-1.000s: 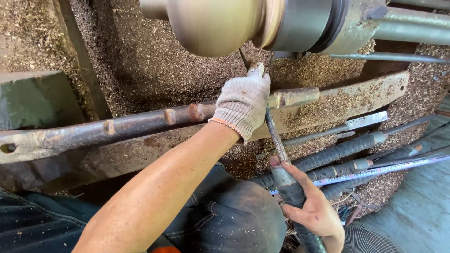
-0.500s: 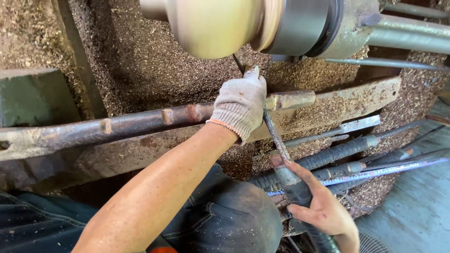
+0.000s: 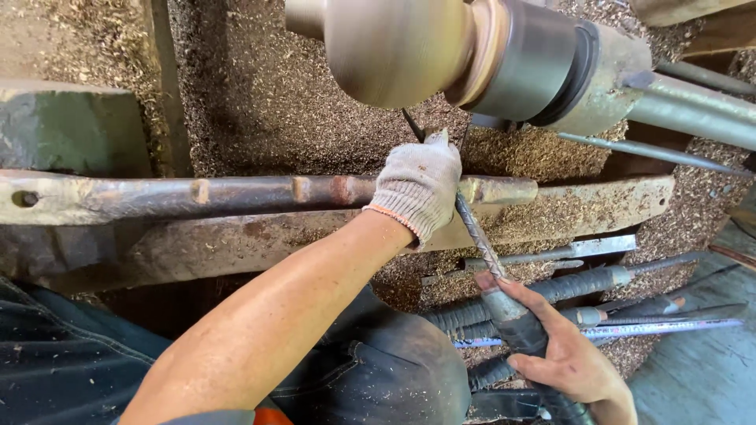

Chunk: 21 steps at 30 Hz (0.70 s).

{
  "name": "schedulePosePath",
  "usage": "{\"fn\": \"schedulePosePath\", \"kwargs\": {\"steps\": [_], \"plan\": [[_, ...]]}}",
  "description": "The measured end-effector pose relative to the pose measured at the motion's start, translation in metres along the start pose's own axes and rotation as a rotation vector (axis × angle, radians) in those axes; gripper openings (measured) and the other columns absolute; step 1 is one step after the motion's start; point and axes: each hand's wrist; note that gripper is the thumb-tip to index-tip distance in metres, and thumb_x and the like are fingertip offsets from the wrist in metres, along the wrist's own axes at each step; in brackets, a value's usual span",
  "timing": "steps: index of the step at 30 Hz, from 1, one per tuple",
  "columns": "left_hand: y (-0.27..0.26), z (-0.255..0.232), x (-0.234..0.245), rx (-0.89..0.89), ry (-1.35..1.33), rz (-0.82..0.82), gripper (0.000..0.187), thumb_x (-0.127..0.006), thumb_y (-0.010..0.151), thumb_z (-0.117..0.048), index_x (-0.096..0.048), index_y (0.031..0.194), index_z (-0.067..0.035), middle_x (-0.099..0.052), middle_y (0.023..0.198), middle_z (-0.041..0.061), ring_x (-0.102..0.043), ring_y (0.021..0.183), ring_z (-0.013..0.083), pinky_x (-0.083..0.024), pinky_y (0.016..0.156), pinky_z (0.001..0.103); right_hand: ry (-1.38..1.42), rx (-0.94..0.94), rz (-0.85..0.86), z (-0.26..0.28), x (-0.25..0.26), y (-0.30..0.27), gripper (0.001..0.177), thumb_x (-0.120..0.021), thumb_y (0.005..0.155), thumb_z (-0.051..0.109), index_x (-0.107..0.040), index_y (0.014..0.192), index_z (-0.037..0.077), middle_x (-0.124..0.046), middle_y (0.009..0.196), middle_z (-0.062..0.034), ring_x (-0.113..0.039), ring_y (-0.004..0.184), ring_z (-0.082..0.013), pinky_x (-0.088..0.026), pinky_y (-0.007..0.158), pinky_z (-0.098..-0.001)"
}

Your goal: The person shapes a spinning wooden bowl-like workpiece on a lathe, holding a long cutting chisel against the rotating wood with one gloved hand while steadying the tool with the other. They occasionally reposition the tool and touch the workpiece before resuming cutting.

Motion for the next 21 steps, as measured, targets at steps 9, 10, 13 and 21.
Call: {"fn": "schedulePosePath", "kwargs": {"steps": [9,10,13,21], "plan": [[0.002,0.0,0.001,-0.011,-0.001,0.036,0.031,-0.078,0.076,-0.014,-0.068,0.101,0.001,-0.07,0.098,0.024,-0.072,0.09,0.0399,-0.059,0.079,0.049,0.297,-0.023,-0.056,-0.014,-0.038,-0.012,0.1,-0.076,0.075,-0.01,-0.035,0.164,0.007,-0.048,0.158,-0.0125,-0.059,0.086,-0.0146,-0.055,0.067,-0.0268],[0.003,0.001,-0.001,-0.014,-0.001,0.039,0.031,-0.078,0.076,-0.014,-0.068,0.101,0.001,-0.07,0.098,0.024,-0.072,0.09,0.0399,-0.059,0.079,0.049,0.299,-0.024,-0.059,-0.031,-0.038,-0.016,0.1,-0.076,0.075,-0.01,-0.035,0.164,0.007,-0.048,0.158,-0.0125,-0.059,0.086,-0.0146,-0.055,0.067,-0.0268],[0.004,0.003,-0.007,-0.016,-0.015,-0.004,0.028,-0.073,0.081,-0.01,-0.067,0.106,0.002,-0.071,0.096,0.024,-0.073,0.088,0.0407,-0.059,0.077,0.049,0.29,-0.199,-0.092,-0.044,-0.047,-0.018,0.109,-0.082,0.08,-0.012,-0.032,0.173,0.011,-0.054,0.13,-0.0249,-0.055,0.087,-0.0279,-0.053,0.073,-0.0387],[0.01,0.001,-0.006,0.048,-0.015,0.082,0.022,-0.056,0.096,-0.012,-0.063,0.114,0.0,-0.071,0.097,0.025,-0.072,0.092,0.0419,-0.058,0.079,0.05,0.22,0.075,-0.184,-0.01,-0.073,-0.005,0.093,-0.081,0.071,0.0,-0.039,0.154,-0.001,-0.049,0.155,-0.0148,-0.041,0.143,-0.0223,-0.028,0.118,-0.0385]]}}
Point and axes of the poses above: each hand's wrist, its own y-axis towards the middle knuckle, its own x-axis out of the back of the hand, z = x × y
